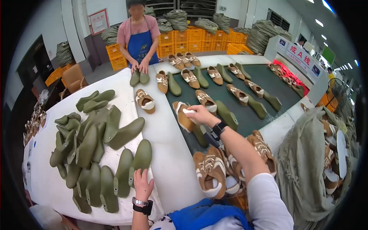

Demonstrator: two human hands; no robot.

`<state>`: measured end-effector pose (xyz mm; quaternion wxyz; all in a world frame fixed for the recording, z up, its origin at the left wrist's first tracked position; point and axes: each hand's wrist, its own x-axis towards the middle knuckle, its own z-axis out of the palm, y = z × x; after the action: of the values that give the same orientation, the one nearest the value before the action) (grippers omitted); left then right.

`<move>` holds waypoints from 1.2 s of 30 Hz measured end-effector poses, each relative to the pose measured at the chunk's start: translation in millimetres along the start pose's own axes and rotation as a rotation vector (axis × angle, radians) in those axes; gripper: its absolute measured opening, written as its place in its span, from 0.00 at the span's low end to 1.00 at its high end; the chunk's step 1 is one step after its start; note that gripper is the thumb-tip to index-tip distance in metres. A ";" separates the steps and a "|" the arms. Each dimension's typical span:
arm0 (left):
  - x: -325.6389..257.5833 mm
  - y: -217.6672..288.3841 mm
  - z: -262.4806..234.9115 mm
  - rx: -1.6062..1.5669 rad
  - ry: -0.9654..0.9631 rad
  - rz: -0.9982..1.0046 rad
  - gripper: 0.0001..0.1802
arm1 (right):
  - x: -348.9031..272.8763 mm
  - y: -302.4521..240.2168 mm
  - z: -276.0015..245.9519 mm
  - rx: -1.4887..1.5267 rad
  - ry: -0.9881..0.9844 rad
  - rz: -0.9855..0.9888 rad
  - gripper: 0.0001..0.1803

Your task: Sorting and preparing finished shoes and lasts on a factory production line.

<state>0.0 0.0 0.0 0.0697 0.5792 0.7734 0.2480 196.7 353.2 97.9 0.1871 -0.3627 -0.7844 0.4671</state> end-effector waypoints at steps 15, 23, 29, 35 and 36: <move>20.8 -45.8 -6.1 -0.031 0.205 -0.324 0.26 | 105.2 97.5 118.6 -0.722 0.150 0.196 0.12; 3.4 -2.1 -13.2 -0.164 0.179 -0.331 0.24 | 84.2 76.1 95.8 -0.608 0.435 -0.290 0.19; -8.2 16.2 10.9 -0.167 0.074 -0.102 0.24 | -56.1 -23.2 -5.6 -0.534 0.056 -0.407 0.17; -25.6 34.3 0.3 -0.039 -0.206 0.010 0.29 | -288.5 -94.0 -90.3 -0.783 0.656 -0.490 0.11; -18.7 40.7 -2.1 -0.047 -0.232 0.064 0.29 | -337.2 -106.9 -104.6 -0.900 0.935 -0.478 0.11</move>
<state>40.2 -9.6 17.4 0.1642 0.6268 0.7352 0.1992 445.6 132.8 257.6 0.4345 -0.3856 -0.7974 -0.1633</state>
